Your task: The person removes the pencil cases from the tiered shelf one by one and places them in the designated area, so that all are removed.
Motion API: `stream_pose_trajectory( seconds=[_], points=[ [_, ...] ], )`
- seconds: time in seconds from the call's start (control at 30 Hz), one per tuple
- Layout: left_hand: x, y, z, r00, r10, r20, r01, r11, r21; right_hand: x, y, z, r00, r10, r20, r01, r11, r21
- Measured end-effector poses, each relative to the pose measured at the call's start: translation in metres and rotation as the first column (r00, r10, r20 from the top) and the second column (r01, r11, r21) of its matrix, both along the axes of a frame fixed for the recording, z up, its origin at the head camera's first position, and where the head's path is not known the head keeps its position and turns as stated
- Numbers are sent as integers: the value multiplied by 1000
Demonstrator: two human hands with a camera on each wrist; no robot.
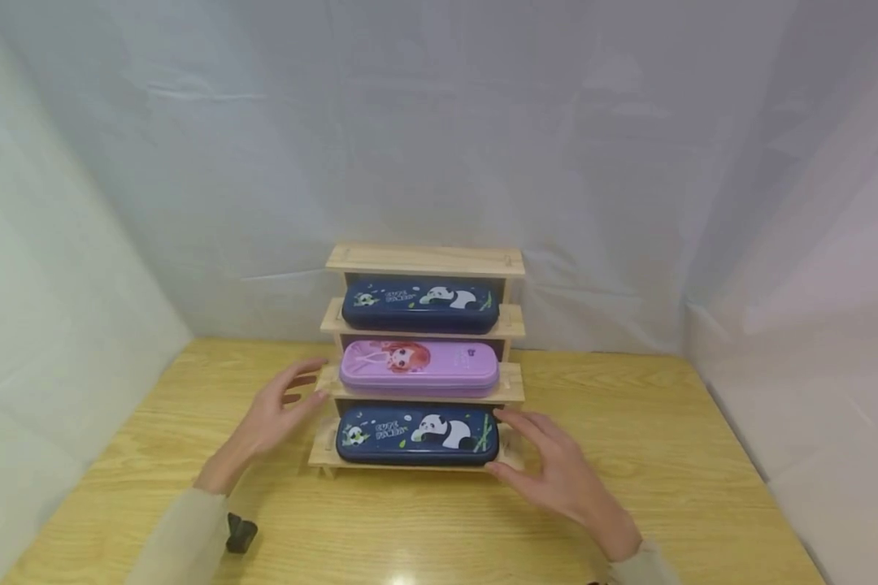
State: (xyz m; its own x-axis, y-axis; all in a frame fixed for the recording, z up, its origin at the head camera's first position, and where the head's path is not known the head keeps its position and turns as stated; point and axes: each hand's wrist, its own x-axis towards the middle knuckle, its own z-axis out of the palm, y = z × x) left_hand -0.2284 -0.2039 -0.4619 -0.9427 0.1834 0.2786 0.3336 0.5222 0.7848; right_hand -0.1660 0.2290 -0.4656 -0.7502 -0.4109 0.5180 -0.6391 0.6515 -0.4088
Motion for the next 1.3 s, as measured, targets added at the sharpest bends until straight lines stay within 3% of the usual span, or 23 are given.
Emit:
stream_pose_trajectory(
  seconds=[0.1, 0.27, 0.53, 0.77, 1.1, 1.3],
  points=[
    [-6, 3, 0, 1000, -18, 22, 16, 997, 74, -2, -6, 0, 999, -9, 54, 8, 1000, 13],
    [-14, 8, -1, 996, -79, 45, 70, 979, 189, -6, -15, 0, 999, 23, 45, -24, 999, 23],
    [-20, 12, -2, 963, -168, 211, 70, 911, 406, -10, -22, 0, 995, 0, 95, -3, 999, 36],
    [-20, 14, -6, 954, -174, 242, 50, 895, 444, -11, -25, 3, 988, -11, 151, 15, 1000, -19],
    [-21, 13, -8, 953, -168, 252, 41, 897, 440, -10, -21, 3, 981, 25, 193, -14, 998, -55],
    [-19, 15, -7, 951, -165, 260, 36, 898, 438, -9, -25, 3, 958, -9, 288, 6, 1000, 9]
  ],
)
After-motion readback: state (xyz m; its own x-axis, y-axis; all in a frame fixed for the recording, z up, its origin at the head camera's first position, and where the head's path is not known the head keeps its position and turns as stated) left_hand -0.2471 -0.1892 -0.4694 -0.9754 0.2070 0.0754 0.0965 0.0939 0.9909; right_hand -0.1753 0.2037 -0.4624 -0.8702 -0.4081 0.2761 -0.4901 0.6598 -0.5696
